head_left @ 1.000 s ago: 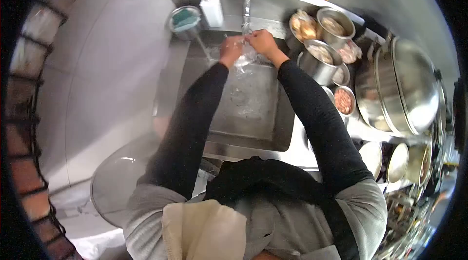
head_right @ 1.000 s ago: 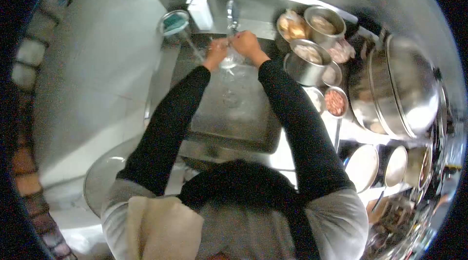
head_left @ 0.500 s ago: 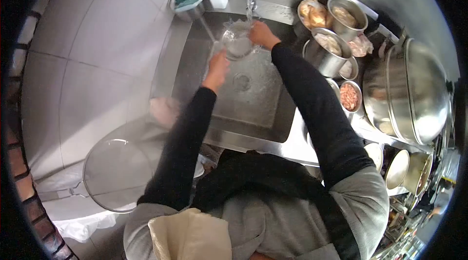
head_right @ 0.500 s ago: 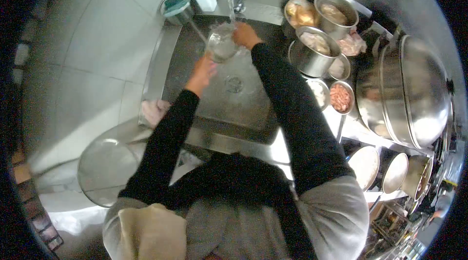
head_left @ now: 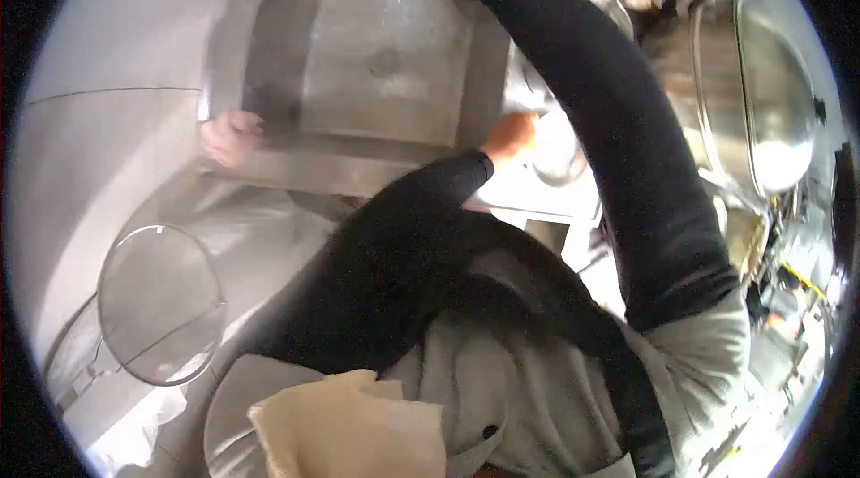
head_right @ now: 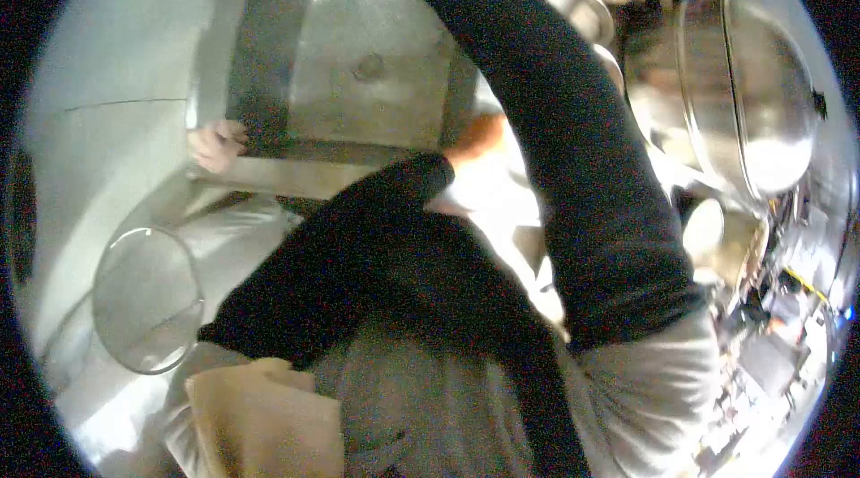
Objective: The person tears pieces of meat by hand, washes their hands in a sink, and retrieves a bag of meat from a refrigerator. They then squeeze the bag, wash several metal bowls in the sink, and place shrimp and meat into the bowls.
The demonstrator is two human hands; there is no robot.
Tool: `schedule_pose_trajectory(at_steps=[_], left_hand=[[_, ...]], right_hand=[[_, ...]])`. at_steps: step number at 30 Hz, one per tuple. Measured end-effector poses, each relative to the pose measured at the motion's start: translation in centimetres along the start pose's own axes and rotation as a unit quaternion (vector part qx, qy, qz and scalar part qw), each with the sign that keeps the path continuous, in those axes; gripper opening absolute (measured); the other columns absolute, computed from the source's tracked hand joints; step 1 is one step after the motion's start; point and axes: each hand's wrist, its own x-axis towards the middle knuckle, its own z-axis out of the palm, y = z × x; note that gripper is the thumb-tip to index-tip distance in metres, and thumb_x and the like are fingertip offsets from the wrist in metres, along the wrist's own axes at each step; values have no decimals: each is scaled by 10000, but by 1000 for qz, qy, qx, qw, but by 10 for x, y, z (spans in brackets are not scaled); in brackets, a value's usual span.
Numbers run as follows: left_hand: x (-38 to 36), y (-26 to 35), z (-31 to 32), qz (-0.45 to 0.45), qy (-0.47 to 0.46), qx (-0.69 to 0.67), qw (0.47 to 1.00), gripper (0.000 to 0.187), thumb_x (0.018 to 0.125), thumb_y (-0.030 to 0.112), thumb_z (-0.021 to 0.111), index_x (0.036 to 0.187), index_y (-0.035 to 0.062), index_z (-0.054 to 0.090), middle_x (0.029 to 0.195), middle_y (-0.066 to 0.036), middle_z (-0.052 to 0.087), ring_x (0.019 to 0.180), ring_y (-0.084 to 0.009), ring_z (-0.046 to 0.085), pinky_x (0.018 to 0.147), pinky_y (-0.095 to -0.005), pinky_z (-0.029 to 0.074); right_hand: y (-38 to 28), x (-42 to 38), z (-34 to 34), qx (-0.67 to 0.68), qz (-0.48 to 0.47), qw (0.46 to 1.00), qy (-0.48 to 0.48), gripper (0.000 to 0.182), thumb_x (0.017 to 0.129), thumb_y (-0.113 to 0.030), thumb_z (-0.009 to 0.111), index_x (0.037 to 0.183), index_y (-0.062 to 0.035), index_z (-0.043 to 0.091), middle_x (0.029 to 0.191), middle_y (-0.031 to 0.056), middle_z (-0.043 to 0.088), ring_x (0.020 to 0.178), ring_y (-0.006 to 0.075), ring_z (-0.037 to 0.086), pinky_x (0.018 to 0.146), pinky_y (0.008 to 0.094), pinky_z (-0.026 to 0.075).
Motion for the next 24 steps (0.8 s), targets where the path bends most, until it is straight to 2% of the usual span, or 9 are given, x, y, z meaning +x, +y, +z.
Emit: schedule_pose_trajectory(at_steps=[3,5,7,12,14,18,22,23,24], left_hand=[[3,-28,-63,-83,-16,-66,994,340,761,168,620,1056,-1,609,953,-234,670,904,-410,640,775,-484,497],[-12,-71,-105,-40,156,-83,983,409,737,118,625,1123,-12,588,968,-230,671,900,-406,647,776,-467,502],[-22,-103,-164,-61,200,-88,974,401,740,83,628,1127,-14,592,987,-235,665,924,-389,647,808,-448,502],[-17,-158,-281,-320,257,-411,814,358,809,180,670,1111,-5,617,870,-161,668,785,-281,666,618,-409,504],[9,-165,-312,-320,272,-341,841,312,842,242,653,1031,-6,654,847,-180,672,784,-317,666,639,-437,501],[93,-132,-358,-124,286,84,946,336,884,320,605,858,0,703,874,-218,676,865,-384,646,712,-499,478],[145,-65,-371,64,206,227,950,225,847,248,615,885,32,664,875,-171,663,816,-367,635,719,-473,486],[149,-51,-375,144,171,300,928,193,831,234,630,897,53,644,918,-134,663,823,-346,632,726,-457,499],[151,-44,-380,145,172,301,927,193,831,234,630,897,53,644,918,-134,663,823,-346,632,726,-457,499]], right_hand=[[-27,4,-49,-5,143,984,-105,196,846,-175,561,943,-37,662,882,203,675,806,391,669,735,488,550],[-50,11,-51,77,260,962,-39,212,849,-185,534,902,-25,663,858,206,679,811,402,672,726,487,553],[-39,30,-25,28,139,985,-95,289,897,-215,535,1146,-78,593,990,161,685,937,333,665,809,438,536],[-58,38,-65,114,355,928,-15,190,842,-99,532,993,-96,648,905,176,678,859,405,663,759,506,532],[-68,10,-84,114,356,927,16,254,840,-83,528,1075,-98,624,990,171,669,907,390,649,773,503,519],[-100,-96,-74,46,351,909,221,553,750,-12,604,1298,-32,531,1198,206,605,1117,381,558,976,425,433],[-171,-192,-38,205,659,709,143,621,998,-509,402,1275,43,468,1093,294,625,1040,486,582,907,497,463],[-189,-202,-43,215,617,724,221,644,980,-554,424,1239,32,491,1013,271,647,970,430,623,878,481,476],[-185,-235,-5,310,718,603,162,675,963,-584,446,1256,22,499,984,219,647,860,318,653,753,418,536]])
